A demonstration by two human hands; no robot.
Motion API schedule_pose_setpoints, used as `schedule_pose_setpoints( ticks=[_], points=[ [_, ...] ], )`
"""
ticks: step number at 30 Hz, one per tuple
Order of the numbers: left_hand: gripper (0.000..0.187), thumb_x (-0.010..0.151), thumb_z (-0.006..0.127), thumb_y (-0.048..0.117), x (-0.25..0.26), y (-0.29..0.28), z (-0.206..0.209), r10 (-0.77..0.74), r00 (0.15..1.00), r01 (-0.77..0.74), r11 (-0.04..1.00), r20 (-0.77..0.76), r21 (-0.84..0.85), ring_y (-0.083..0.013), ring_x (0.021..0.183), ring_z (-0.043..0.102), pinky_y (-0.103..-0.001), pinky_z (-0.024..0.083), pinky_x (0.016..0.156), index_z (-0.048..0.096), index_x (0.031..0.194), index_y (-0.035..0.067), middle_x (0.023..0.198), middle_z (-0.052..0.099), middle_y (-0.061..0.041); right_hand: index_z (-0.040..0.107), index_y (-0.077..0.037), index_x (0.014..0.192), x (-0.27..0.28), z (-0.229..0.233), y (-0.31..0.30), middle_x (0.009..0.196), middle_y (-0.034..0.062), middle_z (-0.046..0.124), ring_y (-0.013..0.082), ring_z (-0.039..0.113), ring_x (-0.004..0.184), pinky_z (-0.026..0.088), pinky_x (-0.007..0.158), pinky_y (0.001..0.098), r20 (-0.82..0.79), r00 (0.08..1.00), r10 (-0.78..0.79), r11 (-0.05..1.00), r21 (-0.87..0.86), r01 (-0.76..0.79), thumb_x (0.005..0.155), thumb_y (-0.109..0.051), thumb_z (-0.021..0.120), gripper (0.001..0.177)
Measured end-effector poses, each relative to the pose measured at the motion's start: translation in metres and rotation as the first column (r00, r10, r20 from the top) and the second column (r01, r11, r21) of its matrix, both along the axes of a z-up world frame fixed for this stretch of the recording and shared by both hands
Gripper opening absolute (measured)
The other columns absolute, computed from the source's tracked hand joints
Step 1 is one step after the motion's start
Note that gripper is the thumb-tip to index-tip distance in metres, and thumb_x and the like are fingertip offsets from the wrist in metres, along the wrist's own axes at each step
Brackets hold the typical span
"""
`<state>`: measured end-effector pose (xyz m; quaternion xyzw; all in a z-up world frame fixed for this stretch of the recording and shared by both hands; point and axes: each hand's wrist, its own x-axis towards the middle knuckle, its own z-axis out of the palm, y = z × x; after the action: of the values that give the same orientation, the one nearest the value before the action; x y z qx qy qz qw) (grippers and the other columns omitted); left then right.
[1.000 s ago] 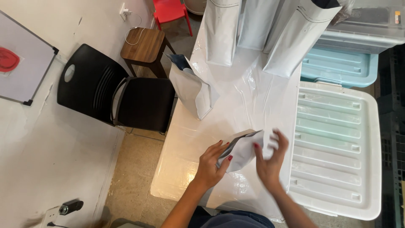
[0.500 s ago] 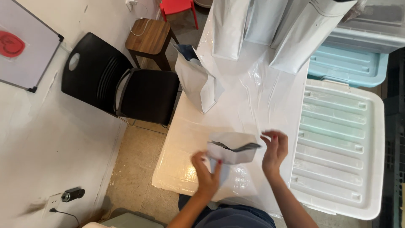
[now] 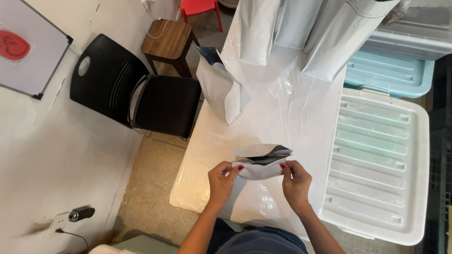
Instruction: Sealing coffee bags using a manual impulse heat sealer
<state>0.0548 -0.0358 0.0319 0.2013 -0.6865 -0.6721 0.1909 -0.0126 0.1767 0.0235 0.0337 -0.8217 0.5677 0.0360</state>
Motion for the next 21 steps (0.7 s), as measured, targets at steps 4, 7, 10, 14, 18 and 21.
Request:
schedule_pose_setpoints(
  ticks=[4,7,10,14,18,21],
  points=[
    [0.046,0.073,0.090,0.016,-0.014,-0.016,0.008,-0.026,0.999,0.025,1.000,0.019,0.015,-0.0193,0.094,0.055,-0.034,0.046,0.085,0.060,0.106,0.004,0.099,0.063,-0.009,0.063,-0.002,0.106,-0.034,0.021,0.008,0.100,0.0106,0.066,0.0215,0.060,0.094,0.050,0.082,0.0342,0.008,0.978,0.209,0.975,-0.083,-0.208,0.085,-0.009,0.077,0.027],
    [0.091,0.065,0.096,0.025,-0.039,-0.029,0.037,-0.210,0.971,0.186,0.966,-0.119,-0.181,-0.0284,0.122,0.052,-0.044,0.038,0.110,0.048,0.139,0.004,0.128,0.060,-0.014,0.063,0.001,0.121,-0.061,0.050,-0.002,0.124,0.0193,0.066,0.0346,0.060,0.120,0.048,0.099,0.0471,-0.068,0.908,0.412,0.906,-0.079,-0.417,0.070,-0.008,0.091,0.059],
    [0.056,0.068,0.088,0.016,-0.062,-0.036,0.029,-0.421,0.885,0.381,0.900,-0.200,-0.210,-0.0238,0.107,0.060,-0.040,0.045,0.102,0.065,0.118,0.006,0.108,0.067,-0.010,0.075,-0.004,0.103,-0.075,0.047,-0.019,0.105,0.0130,0.074,0.0325,0.067,0.104,0.048,0.099,0.0464,-0.172,0.786,0.594,0.793,-0.042,-0.608,0.065,0.006,0.084,0.040],
    [0.018,0.066,0.085,0.001,-0.084,-0.069,-0.010,-0.305,0.941,0.304,0.952,-0.148,-0.030,-0.0105,0.066,0.058,-0.027,0.049,0.065,0.070,0.070,0.010,0.065,0.066,-0.002,0.081,-0.008,0.091,-0.085,0.032,-0.063,0.073,0.0096,0.073,0.0330,0.068,0.067,0.055,0.071,0.0410,-0.427,0.710,0.560,0.806,0.082,-0.586,0.078,0.001,0.079,0.017],
    [0.025,0.065,0.092,0.012,-0.096,-0.100,0.040,-0.205,0.974,0.200,0.978,-0.098,-0.058,-0.0061,0.064,0.054,-0.023,0.042,0.060,0.067,0.067,0.013,0.062,0.064,0.003,0.080,-0.012,0.080,-0.095,0.059,-0.114,0.064,0.0030,0.068,0.0252,0.064,0.058,0.054,0.060,0.0336,-0.511,0.722,0.466,0.857,0.058,-0.512,0.082,-0.002,0.082,0.010],
    [0.027,0.065,0.093,0.013,-0.104,-0.117,0.079,-0.160,0.975,0.139,0.981,-0.155,-0.138,-0.0066,0.061,0.053,-0.023,0.043,0.058,0.066,0.065,0.014,0.059,0.063,0.003,0.079,-0.012,0.080,-0.098,0.079,-0.137,0.063,0.0039,0.067,0.0263,0.061,0.056,0.053,0.056,0.0336,-0.582,0.702,0.411,0.878,0.046,-0.476,0.083,-0.002,0.082,0.010]
  ],
)
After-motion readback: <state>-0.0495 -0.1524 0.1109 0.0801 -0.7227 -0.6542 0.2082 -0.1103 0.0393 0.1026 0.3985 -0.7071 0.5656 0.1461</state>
